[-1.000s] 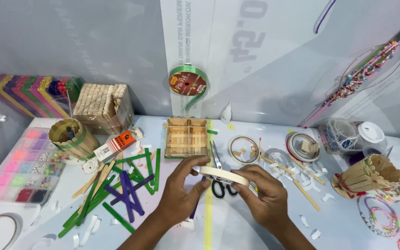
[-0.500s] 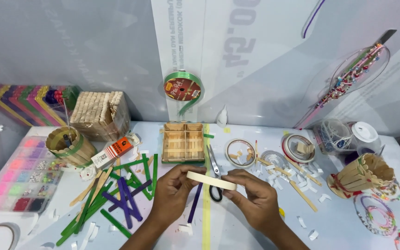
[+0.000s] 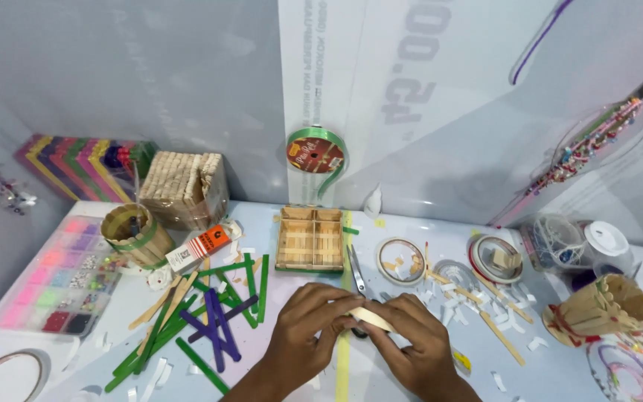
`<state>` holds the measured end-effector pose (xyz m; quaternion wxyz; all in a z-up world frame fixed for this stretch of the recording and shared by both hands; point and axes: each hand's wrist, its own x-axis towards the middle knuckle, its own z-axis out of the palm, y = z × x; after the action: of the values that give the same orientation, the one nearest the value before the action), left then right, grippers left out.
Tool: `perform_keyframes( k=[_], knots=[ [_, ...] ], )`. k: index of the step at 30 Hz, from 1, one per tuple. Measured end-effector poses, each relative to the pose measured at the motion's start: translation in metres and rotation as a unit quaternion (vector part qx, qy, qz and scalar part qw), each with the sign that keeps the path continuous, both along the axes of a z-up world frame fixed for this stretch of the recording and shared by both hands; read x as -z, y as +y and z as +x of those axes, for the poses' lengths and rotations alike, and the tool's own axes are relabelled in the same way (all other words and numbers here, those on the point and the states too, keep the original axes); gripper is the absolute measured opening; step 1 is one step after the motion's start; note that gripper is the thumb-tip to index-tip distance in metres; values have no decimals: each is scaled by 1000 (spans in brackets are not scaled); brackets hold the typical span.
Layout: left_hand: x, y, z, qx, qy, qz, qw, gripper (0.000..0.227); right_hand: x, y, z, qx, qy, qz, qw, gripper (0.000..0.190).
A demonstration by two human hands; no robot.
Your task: Attaching adhesive tape to small decorative sticks as part of a handicraft project.
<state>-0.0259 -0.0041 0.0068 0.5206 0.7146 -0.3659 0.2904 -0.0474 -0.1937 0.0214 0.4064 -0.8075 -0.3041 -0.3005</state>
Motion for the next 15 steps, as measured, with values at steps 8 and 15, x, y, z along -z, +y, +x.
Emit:
perform_keyframes(
  k=[8, 15],
  knots=[
    [6, -3, -3, -19, 117, -83, 989, 17, 14, -17, 0, 77, 191, 66, 976, 39],
    [-2, 1, -6, -41, 99, -85, 991, 26, 9, -11, -8, 85, 171, 44, 981, 33]
  ],
)
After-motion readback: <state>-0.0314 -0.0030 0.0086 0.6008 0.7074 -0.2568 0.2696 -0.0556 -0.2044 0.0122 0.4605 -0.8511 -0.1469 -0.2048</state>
